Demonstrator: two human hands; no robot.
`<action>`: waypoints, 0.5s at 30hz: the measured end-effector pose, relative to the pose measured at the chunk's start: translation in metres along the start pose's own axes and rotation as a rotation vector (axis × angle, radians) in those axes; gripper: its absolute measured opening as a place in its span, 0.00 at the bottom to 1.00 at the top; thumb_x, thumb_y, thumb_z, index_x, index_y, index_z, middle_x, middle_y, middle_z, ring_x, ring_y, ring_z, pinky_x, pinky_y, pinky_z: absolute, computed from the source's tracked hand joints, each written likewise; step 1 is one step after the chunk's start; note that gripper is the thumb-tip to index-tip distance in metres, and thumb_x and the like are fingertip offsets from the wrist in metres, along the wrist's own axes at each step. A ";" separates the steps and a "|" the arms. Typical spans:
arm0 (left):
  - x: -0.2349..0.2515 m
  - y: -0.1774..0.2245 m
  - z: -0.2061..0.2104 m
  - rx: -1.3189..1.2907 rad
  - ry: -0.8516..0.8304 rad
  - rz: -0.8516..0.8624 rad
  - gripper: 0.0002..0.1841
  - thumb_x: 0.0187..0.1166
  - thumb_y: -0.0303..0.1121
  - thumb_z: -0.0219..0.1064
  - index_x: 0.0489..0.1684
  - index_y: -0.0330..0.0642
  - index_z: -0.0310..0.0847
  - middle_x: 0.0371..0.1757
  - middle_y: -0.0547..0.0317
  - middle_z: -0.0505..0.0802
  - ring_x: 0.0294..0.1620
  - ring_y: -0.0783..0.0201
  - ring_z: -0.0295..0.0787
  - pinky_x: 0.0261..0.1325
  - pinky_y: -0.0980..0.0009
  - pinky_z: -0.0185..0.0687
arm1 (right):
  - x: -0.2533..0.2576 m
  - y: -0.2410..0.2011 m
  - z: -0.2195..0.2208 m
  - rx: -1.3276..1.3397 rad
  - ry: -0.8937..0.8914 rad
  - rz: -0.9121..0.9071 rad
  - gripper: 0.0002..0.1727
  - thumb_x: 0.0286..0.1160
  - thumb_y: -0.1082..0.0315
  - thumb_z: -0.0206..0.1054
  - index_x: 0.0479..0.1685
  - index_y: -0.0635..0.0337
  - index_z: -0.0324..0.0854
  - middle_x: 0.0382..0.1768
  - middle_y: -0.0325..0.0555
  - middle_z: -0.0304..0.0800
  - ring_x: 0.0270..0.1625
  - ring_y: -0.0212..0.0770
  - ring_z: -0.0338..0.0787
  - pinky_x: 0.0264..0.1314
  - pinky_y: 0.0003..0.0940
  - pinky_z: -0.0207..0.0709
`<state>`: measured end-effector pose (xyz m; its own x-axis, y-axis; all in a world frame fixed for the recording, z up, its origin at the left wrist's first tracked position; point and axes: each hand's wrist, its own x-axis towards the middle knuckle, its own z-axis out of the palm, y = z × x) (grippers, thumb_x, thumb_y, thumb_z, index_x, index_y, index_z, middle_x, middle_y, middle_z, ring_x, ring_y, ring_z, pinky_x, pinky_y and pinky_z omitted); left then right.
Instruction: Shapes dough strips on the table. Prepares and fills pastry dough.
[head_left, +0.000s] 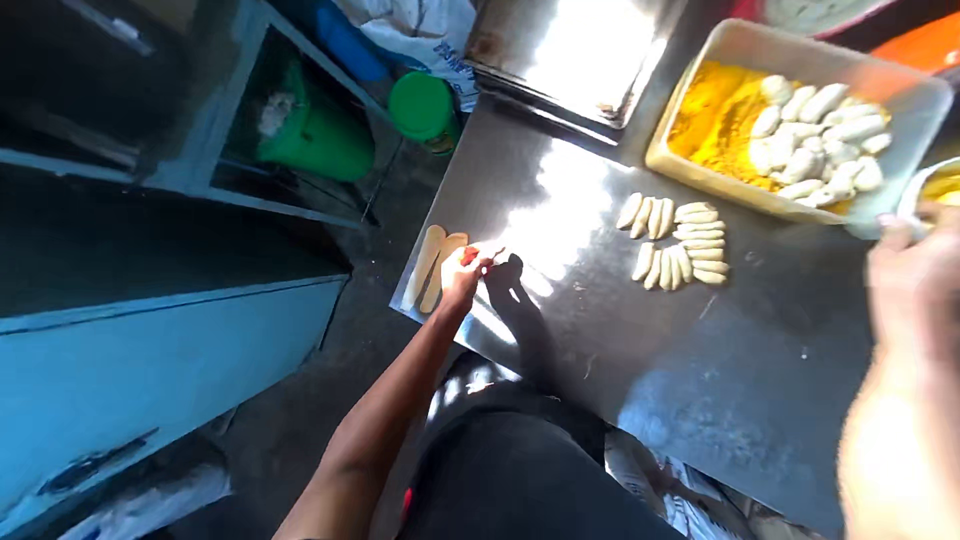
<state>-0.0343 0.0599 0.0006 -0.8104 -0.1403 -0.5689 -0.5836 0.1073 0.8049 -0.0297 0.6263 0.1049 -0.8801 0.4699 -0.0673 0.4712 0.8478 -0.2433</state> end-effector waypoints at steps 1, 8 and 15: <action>-0.004 -0.004 -0.016 -0.087 0.022 -0.039 0.16 0.79 0.32 0.74 0.62 0.38 0.85 0.51 0.50 0.95 0.47 0.59 0.94 0.55 0.58 0.92 | -0.033 -0.048 0.009 0.047 0.034 -0.102 0.31 0.92 0.52 0.50 0.78 0.71 0.71 0.74 0.78 0.74 0.78 0.74 0.75 0.82 0.67 0.65; 0.004 -0.018 -0.049 -0.282 0.068 -0.134 0.15 0.80 0.32 0.73 0.60 0.32 0.86 0.48 0.46 0.95 0.43 0.59 0.94 0.53 0.61 0.92 | -0.205 -0.265 0.149 0.484 -0.302 -0.766 0.26 0.82 0.55 0.68 0.70 0.64 0.84 0.76 0.53 0.84 0.82 0.46 0.79 0.88 0.46 0.69; 0.007 -0.034 -0.057 -0.330 0.004 -0.138 0.15 0.86 0.28 0.65 0.62 0.24 0.80 0.50 0.40 0.93 0.45 0.60 0.94 0.54 0.63 0.93 | -0.197 -0.368 0.213 0.408 -0.571 -1.113 0.29 0.83 0.49 0.65 0.77 0.56 0.80 0.79 0.49 0.81 0.84 0.46 0.77 0.88 0.49 0.65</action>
<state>-0.0170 -0.0010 -0.0205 -0.7249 -0.1348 -0.6756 -0.6386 -0.2364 0.7323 -0.0422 0.1696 0.0012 -0.7310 -0.6822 -0.0147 -0.4799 0.5293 -0.6997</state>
